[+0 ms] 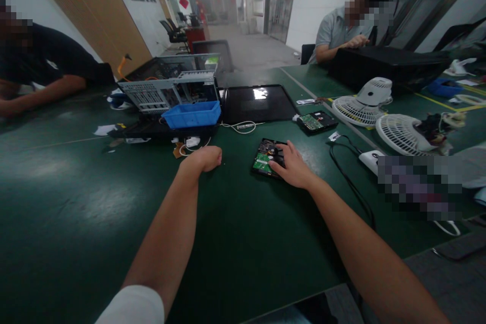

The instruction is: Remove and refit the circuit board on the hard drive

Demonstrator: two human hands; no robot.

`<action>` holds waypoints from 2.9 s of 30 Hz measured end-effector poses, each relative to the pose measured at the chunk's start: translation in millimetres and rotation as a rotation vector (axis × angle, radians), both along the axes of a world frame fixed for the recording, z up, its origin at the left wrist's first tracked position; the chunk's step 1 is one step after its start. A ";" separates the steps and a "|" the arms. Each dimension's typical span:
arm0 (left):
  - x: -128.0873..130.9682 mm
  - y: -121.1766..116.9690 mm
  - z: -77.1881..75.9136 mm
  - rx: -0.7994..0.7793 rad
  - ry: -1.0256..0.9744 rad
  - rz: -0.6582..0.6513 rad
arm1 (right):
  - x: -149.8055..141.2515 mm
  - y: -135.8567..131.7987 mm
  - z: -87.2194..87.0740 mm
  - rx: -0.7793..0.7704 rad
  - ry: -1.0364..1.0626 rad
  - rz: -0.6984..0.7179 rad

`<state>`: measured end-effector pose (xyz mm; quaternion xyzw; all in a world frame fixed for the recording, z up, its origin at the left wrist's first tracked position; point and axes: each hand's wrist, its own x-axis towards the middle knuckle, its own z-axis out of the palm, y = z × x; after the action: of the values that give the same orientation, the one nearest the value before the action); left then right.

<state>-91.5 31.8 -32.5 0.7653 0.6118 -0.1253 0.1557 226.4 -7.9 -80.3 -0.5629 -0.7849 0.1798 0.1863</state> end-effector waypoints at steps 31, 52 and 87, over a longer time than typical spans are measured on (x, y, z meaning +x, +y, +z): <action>78.3 -28.1 17.2 0.184 -0.360 -0.340 | 4.1 -0.2 3.9 -0.039 0.063 0.229; 66.9 -22.0 18.6 0.245 -0.353 -0.337 | 2.2 -2.5 7.1 -0.046 0.045 0.202; 80.5 -27.0 14.6 0.198 -0.264 -0.313 | 2.9 -1.1 4.4 -0.033 0.045 0.211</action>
<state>-11.0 4.8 -17.9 0.8721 0.4694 0.0138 0.1373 229.3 -8.9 -75.8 -0.4759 -0.8324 0.2239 0.1747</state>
